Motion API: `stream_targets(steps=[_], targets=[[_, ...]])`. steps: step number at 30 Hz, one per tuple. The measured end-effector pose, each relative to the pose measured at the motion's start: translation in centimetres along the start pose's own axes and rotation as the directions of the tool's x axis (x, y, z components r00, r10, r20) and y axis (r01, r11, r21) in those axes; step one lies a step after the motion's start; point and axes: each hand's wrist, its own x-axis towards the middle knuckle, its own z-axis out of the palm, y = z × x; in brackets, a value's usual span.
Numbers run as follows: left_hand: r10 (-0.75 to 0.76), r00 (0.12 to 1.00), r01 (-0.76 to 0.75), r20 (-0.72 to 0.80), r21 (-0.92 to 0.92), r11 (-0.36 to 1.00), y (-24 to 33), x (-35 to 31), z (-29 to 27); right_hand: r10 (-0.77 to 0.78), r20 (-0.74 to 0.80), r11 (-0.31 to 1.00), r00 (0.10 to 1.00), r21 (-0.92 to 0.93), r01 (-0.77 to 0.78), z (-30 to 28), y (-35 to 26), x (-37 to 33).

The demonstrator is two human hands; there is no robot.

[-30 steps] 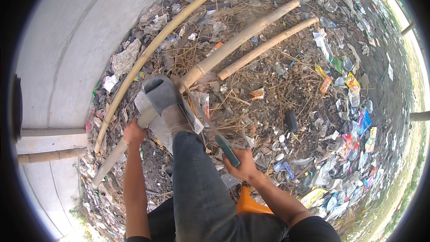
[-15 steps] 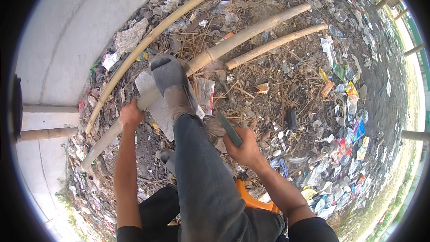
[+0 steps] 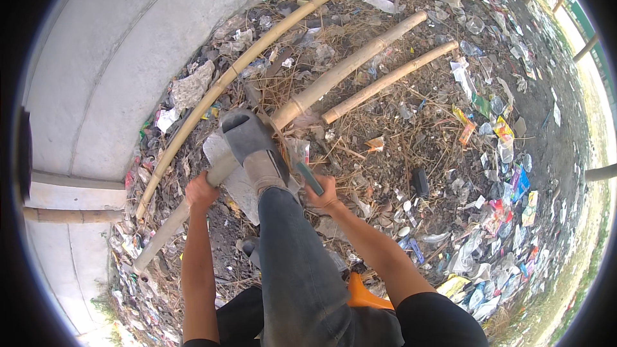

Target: The person sits on a small stool and uses a hand saw to cut a long bamboo pole resting on a concrete block. They hold the pole with their left hand and saw with their right hand, eventually cutting through the bamboo.

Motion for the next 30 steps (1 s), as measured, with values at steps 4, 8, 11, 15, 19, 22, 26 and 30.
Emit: stream_targets(steps=[4, 8, 11, 15, 19, 22, 26, 30], targets=[[-0.016, 0.999, 0.014, 0.037, 0.062, 0.998, -0.1, -0.5, -1.0, 0.002, -0.089, 0.999, 0.996, 0.034, 0.001, 0.3, -2.1, -1.1], [-0.077, 0.997, 0.078, -0.018, 0.024, 0.997, -1.1, -0.8, -0.8, 0.054, 0.039, 0.998, 0.998, 0.024, -0.055, -5.4, -8.3, -2.2], [-0.064, 0.997, 0.067, -0.051, 0.049, 0.997, -1.4, -0.6, 0.5, 0.243, 0.098, 0.969, 0.965, -0.079, -0.236, -9.2, -12.3, -3.4], [-0.038, 0.992, 0.044, -0.117, 0.046, 0.998, -1.0, -0.6, 1.5, 0.341, 0.157, 0.936, 0.927, -0.154, -0.318, -11.5, -14.1, -5.3], [0.022, 0.979, -0.008, -0.205, 0.070, 0.998, -1.4, -0.7, 2.4, 0.387, 0.195, 0.917, 0.901, -0.184, -0.354, -11.4, -15.8, -7.0], [0.044, 0.976, -0.030, -0.215, 0.070, 0.997, -1.5, -0.7, 2.9, 0.424, 0.181, 0.901, 0.887, -0.186, -0.393, -11.5, -17.2, -8.5], [0.023, 0.977, -0.006, -0.211, 0.082, 0.997, -2.5, -1.0, 3.1, 0.493, 0.185, 0.869, 0.850, -0.164, -0.468, -13.2, -21.4, -9.4], [0.017, 0.976, 0.000, -0.215, 0.079, 0.997, -2.3, -0.7, 3.8, 0.519, 0.189, 0.852, 0.834, -0.192, -0.487, -14.1, -23.3, -9.2]])
